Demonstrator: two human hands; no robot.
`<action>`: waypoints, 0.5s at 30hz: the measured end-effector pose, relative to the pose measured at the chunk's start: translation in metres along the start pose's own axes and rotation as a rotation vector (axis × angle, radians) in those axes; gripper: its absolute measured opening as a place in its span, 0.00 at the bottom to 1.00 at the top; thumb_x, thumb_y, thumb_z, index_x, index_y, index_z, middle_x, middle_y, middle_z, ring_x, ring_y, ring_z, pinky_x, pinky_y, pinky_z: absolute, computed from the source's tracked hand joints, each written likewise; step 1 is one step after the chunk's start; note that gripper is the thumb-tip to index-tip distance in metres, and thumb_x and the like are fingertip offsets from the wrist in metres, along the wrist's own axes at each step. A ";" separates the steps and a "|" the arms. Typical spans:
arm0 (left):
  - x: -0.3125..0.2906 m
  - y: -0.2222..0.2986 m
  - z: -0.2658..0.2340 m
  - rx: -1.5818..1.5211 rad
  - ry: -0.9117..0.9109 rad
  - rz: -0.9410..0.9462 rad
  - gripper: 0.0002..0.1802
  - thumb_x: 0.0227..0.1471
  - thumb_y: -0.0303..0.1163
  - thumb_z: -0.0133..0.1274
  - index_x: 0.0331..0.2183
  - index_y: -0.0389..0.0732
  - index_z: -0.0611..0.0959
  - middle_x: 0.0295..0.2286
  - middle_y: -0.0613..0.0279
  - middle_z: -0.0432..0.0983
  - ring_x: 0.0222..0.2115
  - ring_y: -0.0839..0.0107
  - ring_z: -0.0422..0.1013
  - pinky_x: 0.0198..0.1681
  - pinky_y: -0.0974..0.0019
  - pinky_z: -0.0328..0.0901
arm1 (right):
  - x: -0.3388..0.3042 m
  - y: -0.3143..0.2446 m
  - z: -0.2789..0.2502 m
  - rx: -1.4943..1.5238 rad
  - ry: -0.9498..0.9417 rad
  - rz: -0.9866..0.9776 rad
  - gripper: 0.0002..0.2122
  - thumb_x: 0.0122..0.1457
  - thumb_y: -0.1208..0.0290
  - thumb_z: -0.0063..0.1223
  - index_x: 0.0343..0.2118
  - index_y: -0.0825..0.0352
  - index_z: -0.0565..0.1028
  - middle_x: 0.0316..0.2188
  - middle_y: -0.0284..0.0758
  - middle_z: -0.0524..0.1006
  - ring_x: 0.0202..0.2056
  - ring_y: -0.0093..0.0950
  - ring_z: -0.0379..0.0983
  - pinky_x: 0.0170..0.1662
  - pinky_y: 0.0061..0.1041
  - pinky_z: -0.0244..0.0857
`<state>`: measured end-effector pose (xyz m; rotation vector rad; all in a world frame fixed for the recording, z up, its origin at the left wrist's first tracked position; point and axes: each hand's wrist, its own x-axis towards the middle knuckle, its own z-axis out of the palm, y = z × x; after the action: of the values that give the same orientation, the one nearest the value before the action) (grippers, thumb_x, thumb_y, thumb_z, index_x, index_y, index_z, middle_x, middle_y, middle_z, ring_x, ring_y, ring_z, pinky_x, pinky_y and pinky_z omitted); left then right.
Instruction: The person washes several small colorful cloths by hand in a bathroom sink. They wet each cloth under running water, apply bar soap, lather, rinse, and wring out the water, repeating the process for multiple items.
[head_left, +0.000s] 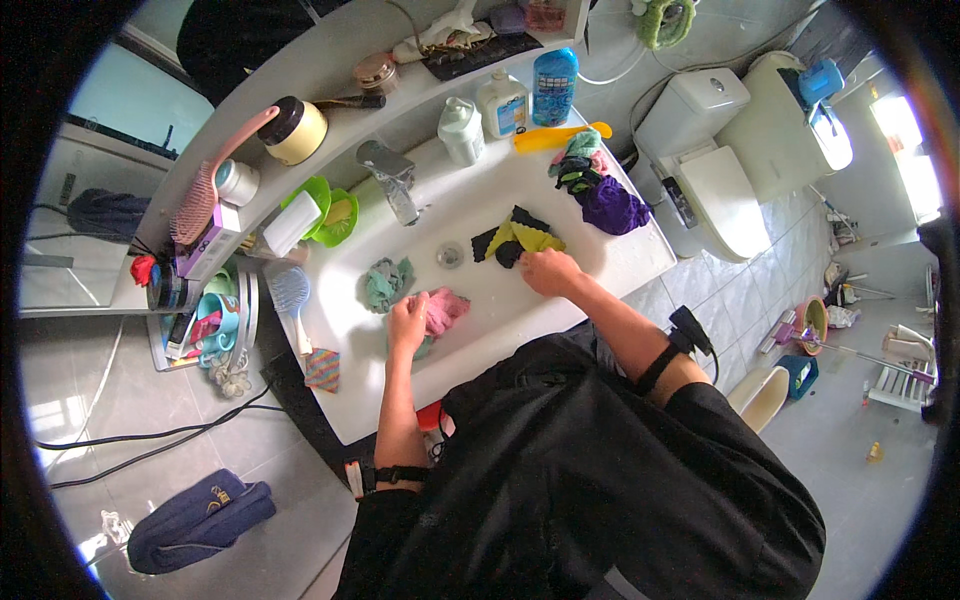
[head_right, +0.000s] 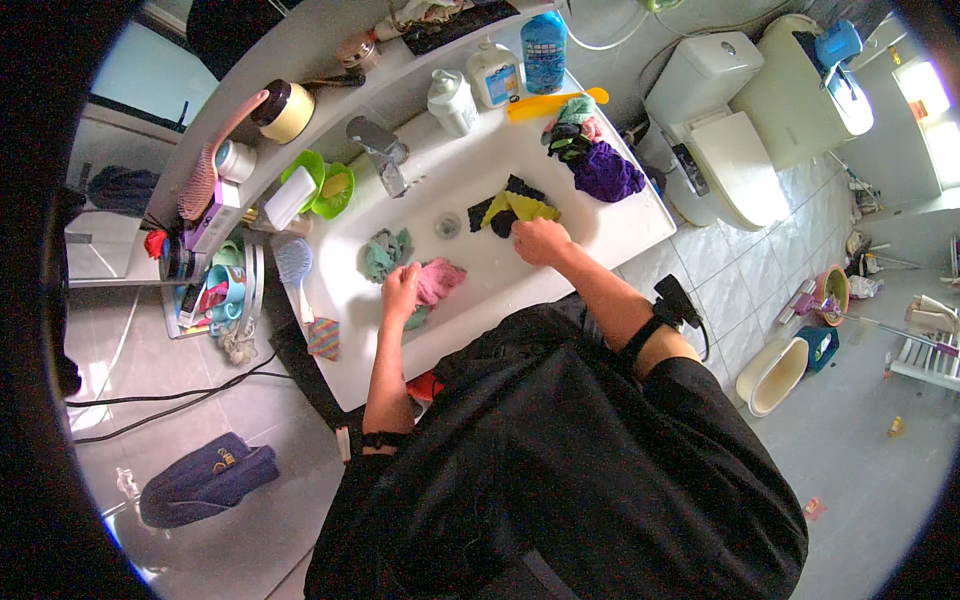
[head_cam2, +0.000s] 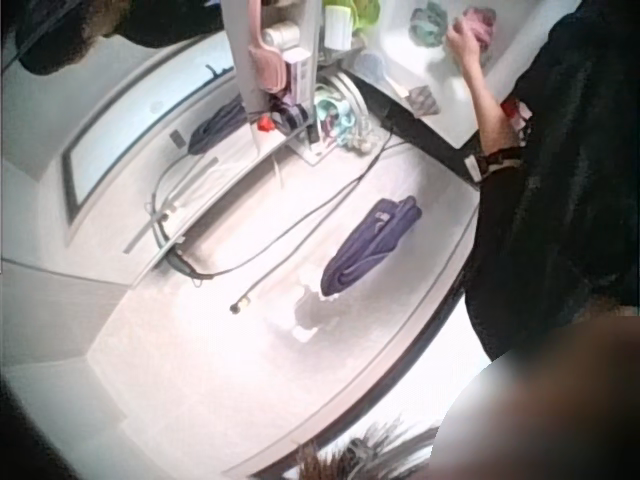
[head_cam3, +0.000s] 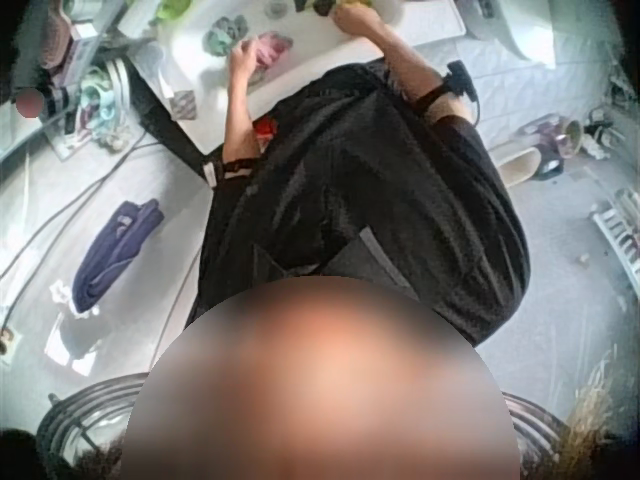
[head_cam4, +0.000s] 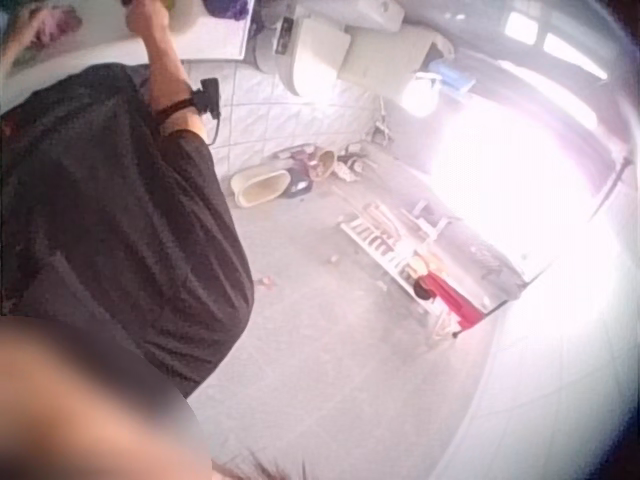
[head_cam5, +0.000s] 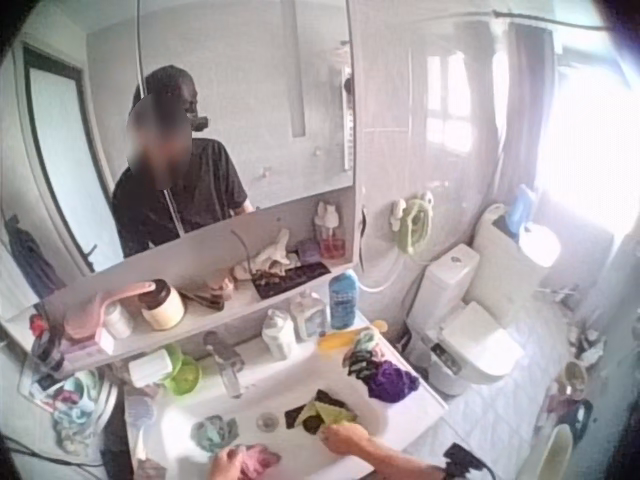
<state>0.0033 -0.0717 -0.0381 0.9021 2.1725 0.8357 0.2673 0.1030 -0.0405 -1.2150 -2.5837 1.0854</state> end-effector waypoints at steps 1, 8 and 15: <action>0.000 -0.001 -0.001 0.008 0.013 0.020 0.27 0.54 0.50 0.53 0.25 0.31 0.78 0.20 0.53 0.75 0.22 0.63 0.71 0.30 0.57 0.65 | -0.001 0.000 -0.007 -0.062 -0.033 -0.006 0.11 0.59 0.67 0.42 0.36 0.63 0.77 0.29 0.48 0.79 0.33 0.47 0.77 0.38 0.44 0.71; 0.001 -0.001 0.004 -0.129 -0.031 -0.077 0.27 0.55 0.50 0.53 0.25 0.32 0.76 0.20 0.56 0.73 0.24 0.68 0.69 0.32 0.59 0.65 | -0.017 -0.011 -0.046 -0.146 -0.101 0.089 0.14 0.59 0.62 0.48 0.42 0.63 0.77 0.30 0.43 0.80 0.34 0.45 0.77 0.40 0.39 0.71; 0.009 -0.002 0.013 -0.075 -0.044 0.026 0.25 0.56 0.49 0.53 0.27 0.32 0.77 0.22 0.61 0.73 0.25 0.73 0.67 0.32 0.64 0.64 | -0.052 -0.025 -0.079 -0.007 -0.115 0.040 0.13 0.57 0.63 0.52 0.42 0.61 0.78 0.32 0.45 0.80 0.36 0.46 0.77 0.42 0.39 0.71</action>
<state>0.0070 -0.0620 -0.0499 0.9050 2.0810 0.8959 0.3150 0.1000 0.0447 -1.2465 -2.6599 1.1881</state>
